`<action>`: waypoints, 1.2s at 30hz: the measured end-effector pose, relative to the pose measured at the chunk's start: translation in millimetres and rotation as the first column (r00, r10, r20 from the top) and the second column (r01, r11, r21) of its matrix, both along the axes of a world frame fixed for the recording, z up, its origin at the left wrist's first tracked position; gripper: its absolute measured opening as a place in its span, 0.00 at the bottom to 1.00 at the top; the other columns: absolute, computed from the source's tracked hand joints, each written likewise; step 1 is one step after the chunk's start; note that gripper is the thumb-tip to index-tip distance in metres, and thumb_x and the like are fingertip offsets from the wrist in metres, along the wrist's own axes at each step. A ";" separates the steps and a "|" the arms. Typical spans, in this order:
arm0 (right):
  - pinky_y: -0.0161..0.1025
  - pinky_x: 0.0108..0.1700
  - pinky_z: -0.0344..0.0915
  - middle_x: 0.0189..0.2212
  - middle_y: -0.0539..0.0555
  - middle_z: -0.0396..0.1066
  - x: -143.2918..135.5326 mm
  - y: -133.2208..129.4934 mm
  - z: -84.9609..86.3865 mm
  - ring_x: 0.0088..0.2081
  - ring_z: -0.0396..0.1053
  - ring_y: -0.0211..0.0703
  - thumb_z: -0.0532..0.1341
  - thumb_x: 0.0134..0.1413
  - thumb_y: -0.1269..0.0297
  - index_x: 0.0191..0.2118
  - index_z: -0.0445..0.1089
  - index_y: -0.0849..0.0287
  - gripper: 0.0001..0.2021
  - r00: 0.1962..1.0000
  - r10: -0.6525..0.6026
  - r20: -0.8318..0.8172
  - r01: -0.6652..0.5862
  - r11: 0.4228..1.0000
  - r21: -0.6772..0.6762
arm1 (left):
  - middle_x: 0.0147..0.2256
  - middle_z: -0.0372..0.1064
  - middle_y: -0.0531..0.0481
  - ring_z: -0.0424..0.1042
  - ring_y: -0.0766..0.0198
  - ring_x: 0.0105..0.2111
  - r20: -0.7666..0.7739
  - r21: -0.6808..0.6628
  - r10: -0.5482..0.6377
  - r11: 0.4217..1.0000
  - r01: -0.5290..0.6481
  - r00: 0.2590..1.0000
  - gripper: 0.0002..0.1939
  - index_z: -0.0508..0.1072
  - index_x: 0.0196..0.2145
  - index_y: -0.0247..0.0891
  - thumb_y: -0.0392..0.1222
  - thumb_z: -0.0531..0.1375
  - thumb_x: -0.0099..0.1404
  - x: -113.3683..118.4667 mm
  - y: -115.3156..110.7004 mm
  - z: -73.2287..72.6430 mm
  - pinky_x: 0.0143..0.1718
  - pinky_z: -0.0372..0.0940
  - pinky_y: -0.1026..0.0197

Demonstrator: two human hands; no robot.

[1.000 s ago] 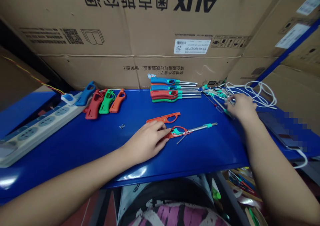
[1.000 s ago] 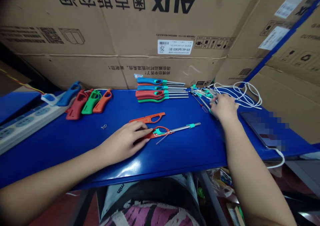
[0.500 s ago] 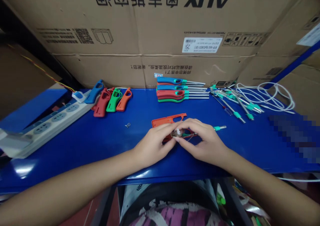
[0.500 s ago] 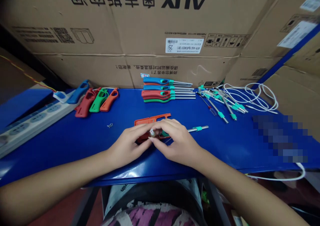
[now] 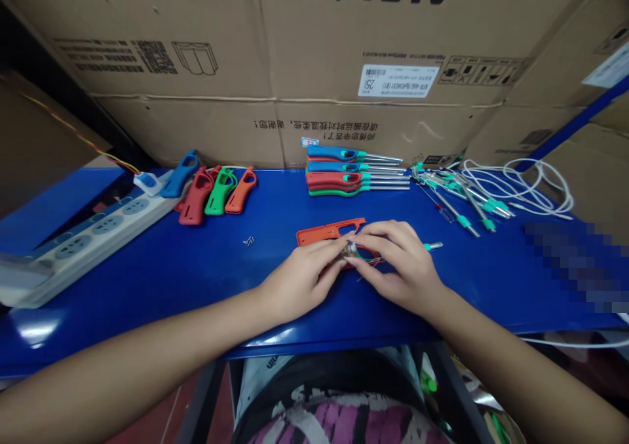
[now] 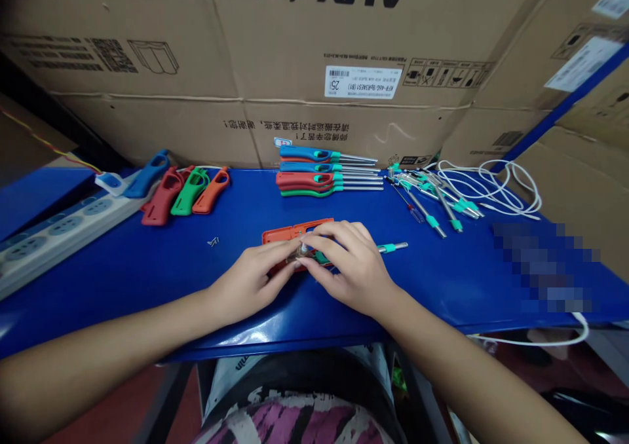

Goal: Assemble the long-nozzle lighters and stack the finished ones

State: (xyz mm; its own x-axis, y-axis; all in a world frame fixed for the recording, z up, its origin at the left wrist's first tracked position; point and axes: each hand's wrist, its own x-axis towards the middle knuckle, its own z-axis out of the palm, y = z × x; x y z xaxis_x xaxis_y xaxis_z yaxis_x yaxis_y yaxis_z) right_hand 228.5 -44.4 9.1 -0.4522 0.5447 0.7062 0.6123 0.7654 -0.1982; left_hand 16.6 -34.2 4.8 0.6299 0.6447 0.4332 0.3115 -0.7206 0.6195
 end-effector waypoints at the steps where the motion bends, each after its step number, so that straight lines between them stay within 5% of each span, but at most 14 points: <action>1: 0.48 0.41 0.66 0.43 0.57 0.75 0.2 0.6 -0.6 0.42 0.74 0.49 0.65 0.60 0.66 0.52 0.68 0.51 0.15 1.000 0.001 0.007 -0.001 1.000 -0.008 | 0.55 0.73 0.42 0.74 0.59 0.53 -0.002 -0.011 -0.003 1.000 0.003 1.000 0.19 0.68 0.60 0.39 0.34 0.53 0.74 0.1 0.2 0.0 0.55 0.70 0.55; 9: 0.48 0.45 0.62 0.41 0.55 0.74 9.9 3.3 8.6 0.43 0.71 0.48 0.63 0.60 0.66 0.46 0.69 0.52 0.09 0.999 -0.032 -0.019 0.029 0.986 -0.164 | 0.49 0.75 0.42 0.76 0.58 0.48 0.062 -0.142 0.041 0.989 -0.032 0.997 0.20 0.64 0.62 0.35 0.38 0.49 0.75 -1.7 2.2 -0.4 0.52 0.70 0.53; 13: 0.47 0.46 0.61 0.41 0.53 0.73 26.5 8.3 11.9 0.43 0.69 0.47 0.65 0.59 0.63 0.43 0.71 0.53 0.07 0.956 0.205 0.209 -0.108 0.911 -0.398 | 0.46 0.73 0.45 0.72 0.60 0.45 0.080 -0.309 0.145 0.944 -0.114 0.986 0.16 0.67 0.55 0.37 0.44 0.48 0.77 -2.4 3.5 5.2 0.50 0.68 0.55; 16: 0.46 0.47 0.62 0.43 0.54 0.72 34.1 10.9 6.6 0.44 0.69 0.45 0.63 0.61 0.64 0.41 0.75 0.51 0.04 0.917 0.287 0.278 -0.143 0.885 -0.442 | 0.41 0.71 0.48 0.69 0.62 0.40 0.106 -0.441 0.182 0.890 -0.118 0.978 0.17 0.67 0.53 0.40 0.50 0.47 0.77 -1.7 4.6 5.6 0.43 0.66 0.59; 19: 0.45 0.46 0.65 0.41 0.54 0.73 33.9 12.1 -0.5 0.43 0.71 0.44 0.61 0.64 0.65 0.39 0.77 0.52 0.06 0.942 0.292 0.165 -0.197 0.880 -0.432 | 0.27 0.59 0.56 0.60 0.67 0.26 0.198 -0.570 0.148 0.822 -0.009 0.969 0.18 0.65 0.54 0.40 0.54 0.47 0.77 -0.3 6.0 0.5 0.29 0.58 0.63; 22: 0.41 0.43 0.71 0.38 0.54 0.75 30.2 14.1 -5.0 0.40 0.74 0.42 0.60 0.65 0.64 0.41 0.78 0.53 0.07 0.955 0.290 -0.058 -0.283 0.835 -0.472 | 0.24 0.52 0.60 0.53 0.69 0.22 0.266 -0.626 0.113 0.775 0.082 0.957 0.17 0.63 0.51 0.41 0.55 0.49 0.76 0.6 7.2 -4.2 0.25 0.52 0.65; 28: 0.37 0.34 0.71 0.34 0.53 0.77 26.7 18.9 -6.4 0.31 0.74 0.39 0.63 0.63 0.61 0.40 0.78 0.55 0.07 0.960 0.189 -0.209 -0.274 0.794 -0.543 | 0.27 0.65 0.56 0.64 0.67 0.28 0.205 -0.606 0.074 0.793 0.068 0.976 0.14 0.65 0.48 0.40 0.52 0.50 0.76 -0.4 9.2 -2.0 0.33 0.62 0.63; 32: 0.34 0.28 0.69 0.33 0.52 0.76 25.8 19.7 -7.1 0.23 0.69 0.34 0.62 0.64 0.61 0.40 0.78 0.57 0.08 0.948 0.171 -0.270 -0.307 0.719 -0.624 | 0.42 0.75 0.46 0.73 0.61 0.43 0.191 -0.553 0.058 0.831 0.059 0.980 0.14 0.73 0.47 0.36 0.47 0.54 0.74 1.3 11.3 -1.6 0.49 0.67 0.57; 36: 0.34 0.30 0.70 0.33 0.53 0.76 24.3 20.1 -8.2 0.27 0.71 0.36 0.62 0.64 0.61 0.39 0.78 0.57 0.09 0.949 0.173 -0.264 -0.306 0.704 -0.641 | 0.47 0.77 0.42 0.75 0.59 0.47 0.215 -0.610 0.076 0.789 0.073 0.974 0.15 0.74 0.49 0.34 0.45 0.58 0.71 3.0 14.1 -5.5 0.54 0.67 0.53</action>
State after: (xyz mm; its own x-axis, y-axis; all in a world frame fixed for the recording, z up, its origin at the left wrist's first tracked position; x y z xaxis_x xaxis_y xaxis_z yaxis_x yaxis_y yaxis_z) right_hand 252.8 -24.3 0.9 -0.5430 0.7919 0.2794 0.3315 0.5078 -0.7951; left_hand 19.6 -20.1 -0.7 0.5668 0.8207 0.0720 0.1171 -0.1667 0.9790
